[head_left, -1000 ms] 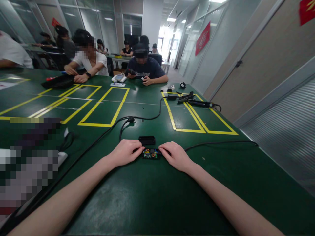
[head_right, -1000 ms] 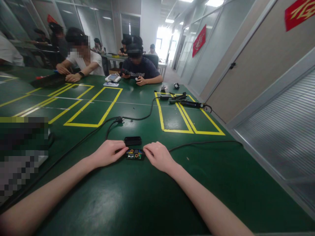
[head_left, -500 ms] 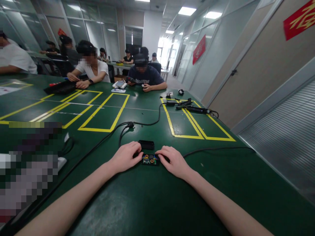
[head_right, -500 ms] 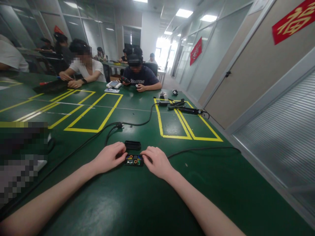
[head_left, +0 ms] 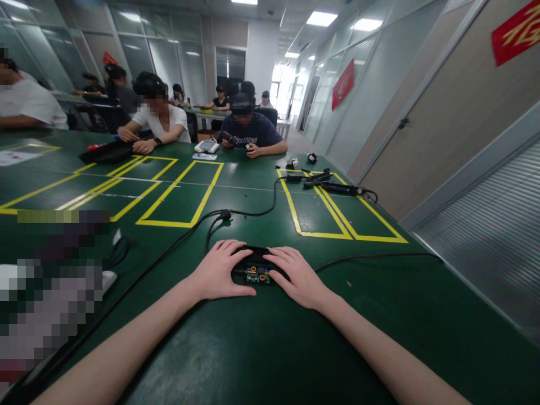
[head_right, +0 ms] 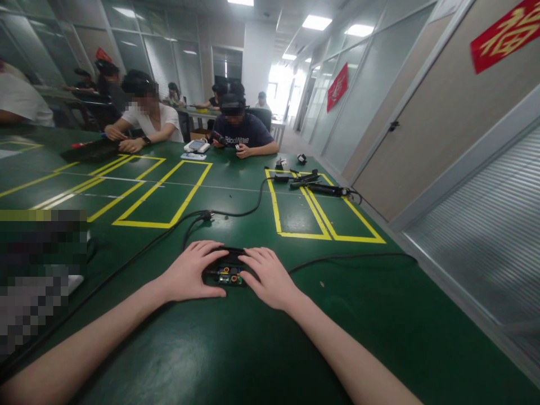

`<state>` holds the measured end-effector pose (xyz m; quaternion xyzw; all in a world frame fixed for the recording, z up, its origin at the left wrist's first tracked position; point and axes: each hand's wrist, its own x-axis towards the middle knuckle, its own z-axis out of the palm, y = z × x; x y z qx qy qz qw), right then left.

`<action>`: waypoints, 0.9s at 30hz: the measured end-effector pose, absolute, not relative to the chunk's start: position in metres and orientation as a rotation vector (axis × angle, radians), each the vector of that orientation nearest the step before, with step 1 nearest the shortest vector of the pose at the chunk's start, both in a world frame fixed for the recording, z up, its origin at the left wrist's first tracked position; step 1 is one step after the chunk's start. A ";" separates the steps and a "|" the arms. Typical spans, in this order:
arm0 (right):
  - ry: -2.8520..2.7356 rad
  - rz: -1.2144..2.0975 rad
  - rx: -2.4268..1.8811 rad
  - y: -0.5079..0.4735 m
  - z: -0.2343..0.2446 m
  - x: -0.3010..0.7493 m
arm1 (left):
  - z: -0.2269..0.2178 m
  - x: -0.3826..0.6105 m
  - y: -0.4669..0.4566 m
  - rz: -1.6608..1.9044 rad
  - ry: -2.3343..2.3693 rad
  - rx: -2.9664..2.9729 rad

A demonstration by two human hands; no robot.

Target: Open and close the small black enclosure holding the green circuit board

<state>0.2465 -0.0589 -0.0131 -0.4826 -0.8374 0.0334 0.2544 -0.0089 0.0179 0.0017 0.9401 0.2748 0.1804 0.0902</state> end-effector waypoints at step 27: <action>-2.071 0.259 -1.055 -0.066 -0.004 0.245 | 0.005 -0.006 0.011 0.703 0.616 2.541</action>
